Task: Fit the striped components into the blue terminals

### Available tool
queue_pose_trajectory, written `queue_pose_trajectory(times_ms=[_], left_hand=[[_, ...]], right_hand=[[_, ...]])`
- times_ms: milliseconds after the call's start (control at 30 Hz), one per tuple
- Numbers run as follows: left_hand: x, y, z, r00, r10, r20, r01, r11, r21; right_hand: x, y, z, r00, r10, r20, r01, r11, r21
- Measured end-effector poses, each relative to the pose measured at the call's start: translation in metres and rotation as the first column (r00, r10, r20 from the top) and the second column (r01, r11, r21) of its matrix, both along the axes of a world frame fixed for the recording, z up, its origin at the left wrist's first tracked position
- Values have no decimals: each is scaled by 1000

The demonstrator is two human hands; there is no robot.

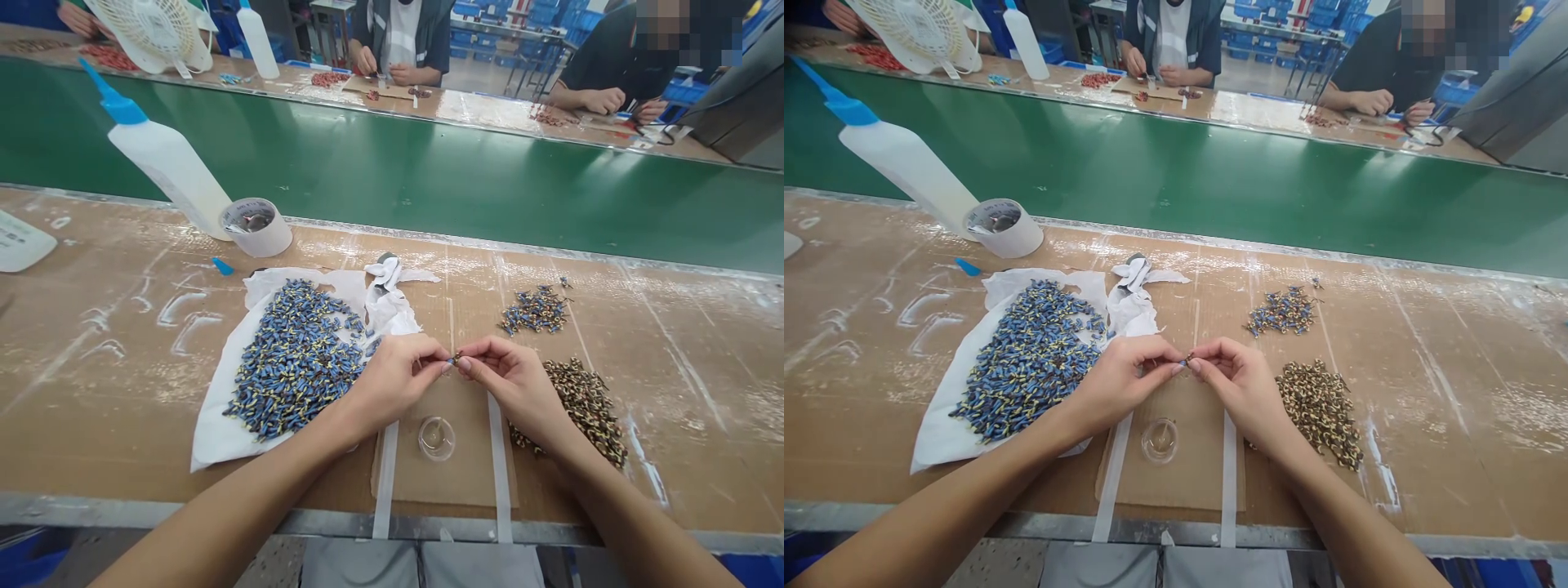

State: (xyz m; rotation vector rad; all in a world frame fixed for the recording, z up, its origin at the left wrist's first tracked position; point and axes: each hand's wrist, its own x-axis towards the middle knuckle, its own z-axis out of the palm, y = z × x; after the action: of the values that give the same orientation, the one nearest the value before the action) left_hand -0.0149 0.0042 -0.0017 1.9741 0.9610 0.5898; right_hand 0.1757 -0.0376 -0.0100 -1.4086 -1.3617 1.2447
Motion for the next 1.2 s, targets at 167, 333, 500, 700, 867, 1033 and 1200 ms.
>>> queue_pose_trajectory(times_ms=[167,333,500,700,867,1033,1200], left_hand=[[1,-1,1,1000,20,-19,-20,999,39],[1,-2,-3,998,50,-44,-42,988,152],[2,-4,-8,999,34,-21,-28,972,235],[-1,-2,-7,990,-54,-129,93,945,315],[-3,-2,-6,983,-93,-157,134,951,278],[-3,-3,-8,978,-99,-182,144,957,253],[-3,0,-7,981,-81,-175,127,955,268]], right_hand=[[-2,-2,-2,1000,-8,21,7,999,50],[-8,-5,-6,999,-29,17,27,994,101],[-10,-8,-9,1000,19,6,-20,982,190],[-6,-9,-11,993,95,65,-105,982,155],[-9,-11,-14,989,111,98,-125,980,154],[-14,-13,-18,986,93,137,-118,975,189],[-11,-8,-15,996,81,39,-86,985,150]])
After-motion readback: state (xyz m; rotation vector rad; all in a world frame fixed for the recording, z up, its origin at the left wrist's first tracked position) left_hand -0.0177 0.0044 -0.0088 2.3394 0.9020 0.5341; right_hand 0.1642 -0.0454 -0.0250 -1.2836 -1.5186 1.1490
